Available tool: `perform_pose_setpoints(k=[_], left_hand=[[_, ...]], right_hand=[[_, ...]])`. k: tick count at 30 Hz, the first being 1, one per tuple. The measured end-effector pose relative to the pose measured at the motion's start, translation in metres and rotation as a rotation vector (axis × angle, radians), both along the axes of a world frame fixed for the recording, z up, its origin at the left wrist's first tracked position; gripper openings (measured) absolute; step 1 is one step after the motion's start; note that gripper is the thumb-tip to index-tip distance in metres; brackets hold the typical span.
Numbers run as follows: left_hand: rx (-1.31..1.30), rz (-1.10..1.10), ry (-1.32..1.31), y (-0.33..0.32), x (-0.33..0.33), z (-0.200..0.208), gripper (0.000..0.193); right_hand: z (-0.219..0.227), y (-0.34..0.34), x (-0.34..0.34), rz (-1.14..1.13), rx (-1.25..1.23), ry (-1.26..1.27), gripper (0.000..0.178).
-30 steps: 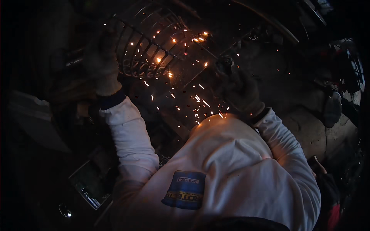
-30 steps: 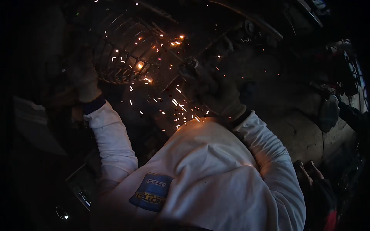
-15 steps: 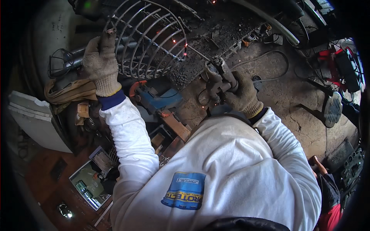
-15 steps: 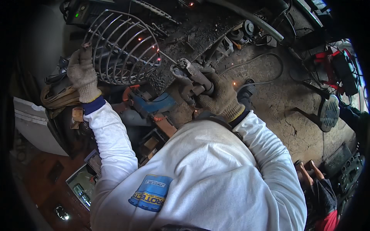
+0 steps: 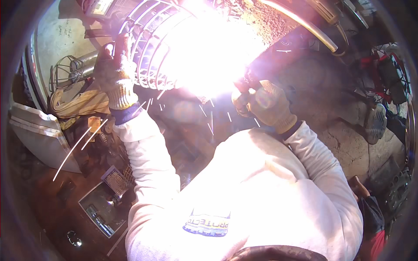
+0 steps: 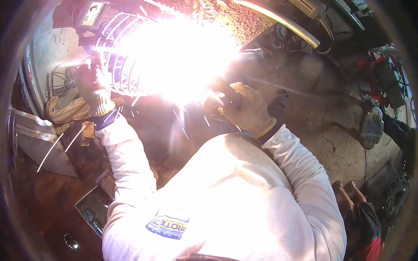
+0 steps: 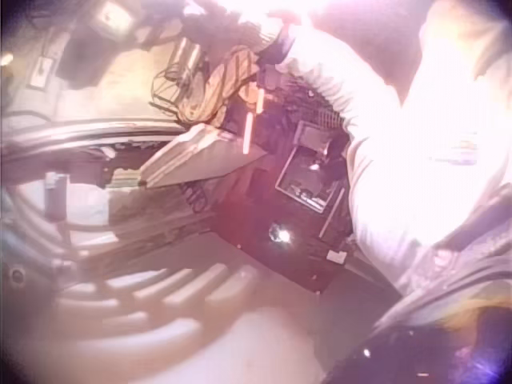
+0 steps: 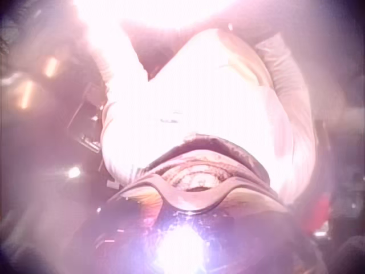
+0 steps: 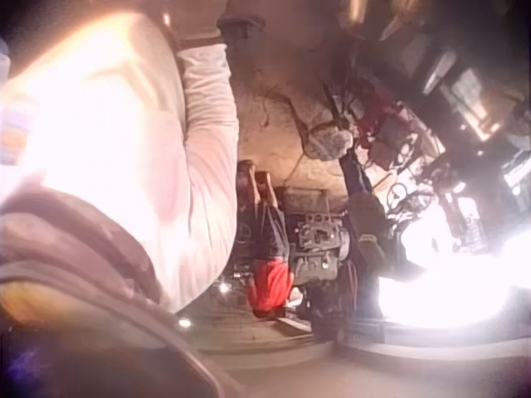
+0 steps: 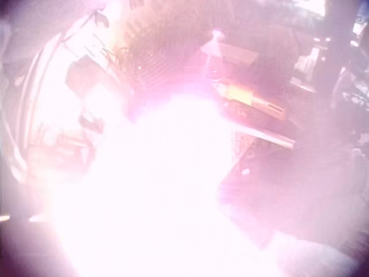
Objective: The person uses a hammer to shape a metal cage-like structure and then welds parts of the frame together using a welding torch.
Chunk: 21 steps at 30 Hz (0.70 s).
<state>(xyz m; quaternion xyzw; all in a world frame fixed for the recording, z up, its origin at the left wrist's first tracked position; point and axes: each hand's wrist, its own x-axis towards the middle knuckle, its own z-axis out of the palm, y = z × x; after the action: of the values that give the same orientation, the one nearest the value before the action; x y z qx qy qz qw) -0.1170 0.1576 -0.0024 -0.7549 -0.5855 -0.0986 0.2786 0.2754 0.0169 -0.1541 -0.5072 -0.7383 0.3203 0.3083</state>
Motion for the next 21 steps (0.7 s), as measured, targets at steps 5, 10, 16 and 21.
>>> perform_pose_setpoints(k=[5, 10, 16, 21], left_hand=[[0.021, 0.269, 0.181, -0.009, -0.008, 0.006, 0.031], [0.019, 0.016, 0.468, -0.018, 0.073, 0.032, 0.035], [-0.437, -0.309, -1.709, -0.002, 0.028, 0.008, 0.027], [-0.183, -0.014, -0.75, -0.011, 0.071, 0.033, 0.029]], right_hand=[[0.005, -0.001, 0.006, 0.123, 0.284, -0.073, 0.043], [0.01, -0.004, 0.006, 0.016, 0.215, 0.126, 0.039], [0.008, -0.009, 0.006, -0.143, 0.0, 0.564, 0.039], [0.014, -0.005, 0.01, 0.0, -0.2, 0.702, 0.049]])
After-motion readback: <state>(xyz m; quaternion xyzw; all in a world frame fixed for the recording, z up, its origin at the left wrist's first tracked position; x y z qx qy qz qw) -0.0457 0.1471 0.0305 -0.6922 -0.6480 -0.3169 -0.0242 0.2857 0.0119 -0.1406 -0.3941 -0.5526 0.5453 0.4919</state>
